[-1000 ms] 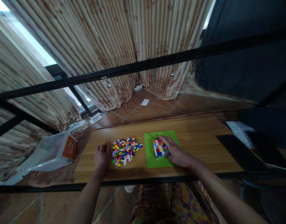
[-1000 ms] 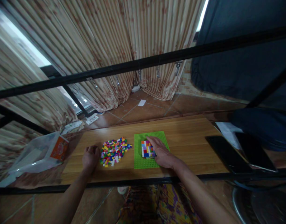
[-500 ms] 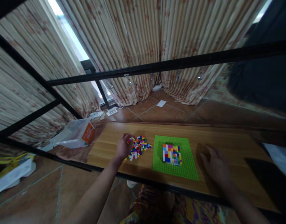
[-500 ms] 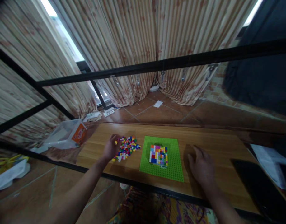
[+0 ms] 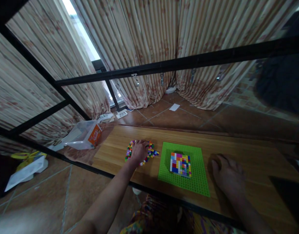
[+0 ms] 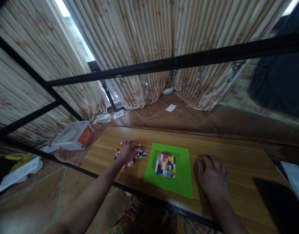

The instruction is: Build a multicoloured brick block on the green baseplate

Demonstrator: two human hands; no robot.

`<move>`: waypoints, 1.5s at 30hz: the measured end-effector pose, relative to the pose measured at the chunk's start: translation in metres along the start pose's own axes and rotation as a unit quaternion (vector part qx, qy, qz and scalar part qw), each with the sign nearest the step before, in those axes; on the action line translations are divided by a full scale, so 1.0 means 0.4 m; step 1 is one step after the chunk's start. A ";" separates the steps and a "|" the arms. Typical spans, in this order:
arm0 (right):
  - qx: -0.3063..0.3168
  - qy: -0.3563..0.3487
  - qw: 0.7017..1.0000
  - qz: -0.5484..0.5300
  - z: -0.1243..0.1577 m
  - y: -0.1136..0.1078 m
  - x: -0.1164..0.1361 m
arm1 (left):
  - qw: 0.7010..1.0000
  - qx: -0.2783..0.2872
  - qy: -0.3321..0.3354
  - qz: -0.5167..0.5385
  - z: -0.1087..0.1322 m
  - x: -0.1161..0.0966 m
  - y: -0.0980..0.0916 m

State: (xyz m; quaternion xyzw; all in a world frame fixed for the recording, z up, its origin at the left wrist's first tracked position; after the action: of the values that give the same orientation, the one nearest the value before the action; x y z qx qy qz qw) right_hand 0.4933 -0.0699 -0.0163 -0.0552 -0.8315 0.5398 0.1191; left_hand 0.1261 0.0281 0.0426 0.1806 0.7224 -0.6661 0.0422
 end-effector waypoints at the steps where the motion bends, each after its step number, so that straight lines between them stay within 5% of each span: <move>1: 0.000 0.001 1.000 0.000 0.000 -0.002 0.001 | 1.000 -0.002 -0.002 -0.003 0.001 -0.001 -0.002; 7: -0.009 -0.009 1.000 0.004 0.001 -0.011 0.006 | 1.000 -0.030 0.002 -0.007 0.015 0.003 -0.015; 11: -0.011 -0.009 1.000 -0.005 0.002 -0.013 0.008 | 0.986 -0.071 -0.013 0.150 0.033 0.004 -0.017; 16: -0.014 0.001 1.000 -0.013 0.000 -0.012 0.010 | 0.865 -0.090 -0.111 0.482 0.051 -0.031 0.000; 21: -0.016 0.004 1.000 -0.016 -0.002 -0.015 0.013 | 0.743 -0.052 -0.136 0.654 0.070 -0.118 0.004; 29: 0.002 0.021 1.000 -0.009 -0.002 -0.027 0.021 | 0.698 0.006 -0.152 0.700 0.088 -0.193 0.008; 36: -0.004 0.013 1.000 -0.005 -0.003 -0.021 0.016 | 0.600 0.035 -0.231 0.765 0.118 -0.189 0.045; 45: -0.030 -0.005 1.000 -0.002 -0.001 -0.013 0.008 | 0.624 0.054 -0.230 0.745 0.180 -0.161 0.064</move>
State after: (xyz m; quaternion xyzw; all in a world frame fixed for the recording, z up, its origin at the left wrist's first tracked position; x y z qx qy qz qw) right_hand 0.4907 -0.0712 -0.0109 -0.0545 -0.8482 0.5143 0.1145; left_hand 0.1813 -0.0543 0.0301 0.5000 0.2704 -0.4651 0.6787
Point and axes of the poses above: each hand's wrist, its own z-axis away from the middle knuckle, its own y-axis out of the palm, x = y × z, the point moved 4 cm from there along -z, towards the middle knuckle, and after that the axes turned 3 degrees about z, right-handed, at the moved point
